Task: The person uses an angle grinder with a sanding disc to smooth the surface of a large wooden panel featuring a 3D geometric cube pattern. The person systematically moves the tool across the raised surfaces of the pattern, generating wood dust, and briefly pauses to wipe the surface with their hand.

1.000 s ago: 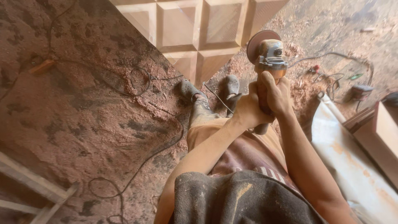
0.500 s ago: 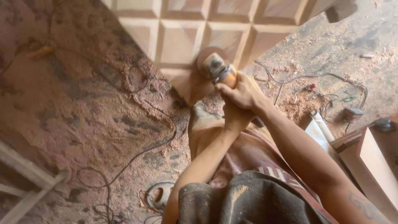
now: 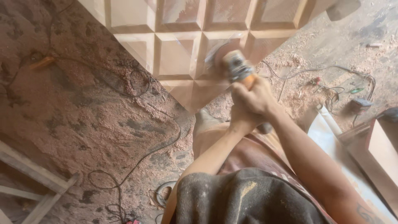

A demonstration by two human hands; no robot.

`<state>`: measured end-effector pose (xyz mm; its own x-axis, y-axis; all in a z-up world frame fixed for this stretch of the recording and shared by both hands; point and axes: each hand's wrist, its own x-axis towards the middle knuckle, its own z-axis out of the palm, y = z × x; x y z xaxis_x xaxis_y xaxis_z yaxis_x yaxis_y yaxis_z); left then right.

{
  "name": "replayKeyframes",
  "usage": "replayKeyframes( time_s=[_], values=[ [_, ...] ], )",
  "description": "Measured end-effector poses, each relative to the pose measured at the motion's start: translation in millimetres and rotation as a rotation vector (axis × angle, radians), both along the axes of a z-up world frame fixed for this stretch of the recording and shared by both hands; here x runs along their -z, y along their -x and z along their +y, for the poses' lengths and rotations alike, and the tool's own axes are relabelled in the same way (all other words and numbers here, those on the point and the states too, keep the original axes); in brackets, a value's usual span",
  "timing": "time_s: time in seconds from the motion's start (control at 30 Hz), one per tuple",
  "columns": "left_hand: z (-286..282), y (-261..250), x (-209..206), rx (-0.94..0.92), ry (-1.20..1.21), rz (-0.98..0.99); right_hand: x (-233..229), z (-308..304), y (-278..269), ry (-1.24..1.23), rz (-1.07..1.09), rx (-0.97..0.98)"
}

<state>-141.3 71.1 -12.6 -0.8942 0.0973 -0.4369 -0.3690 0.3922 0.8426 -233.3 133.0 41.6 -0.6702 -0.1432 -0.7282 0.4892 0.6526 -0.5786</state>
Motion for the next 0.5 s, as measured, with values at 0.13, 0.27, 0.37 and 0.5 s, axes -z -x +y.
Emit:
replayKeyframes(
  time_s=[0.13, 0.27, 0.37, 0.5],
  values=[
    [-14, -23, -2, -0.18, -0.041, 0.082, 7, -18, -10, 0.07, 0.115, -0.188],
    [-4, -8, 5, -0.108, -0.078, 0.029, 15, -5, -6, 0.055, 0.086, -0.109],
    [-3, 15, 7, 0.038, -0.083, -0.11, 13, 9, 3, 0.041, 0.138, 0.004],
    [-11, 30, 0, 0.108, -0.084, -0.184, 9, 4, 12, -0.077, 0.112, 0.035]
  ],
)
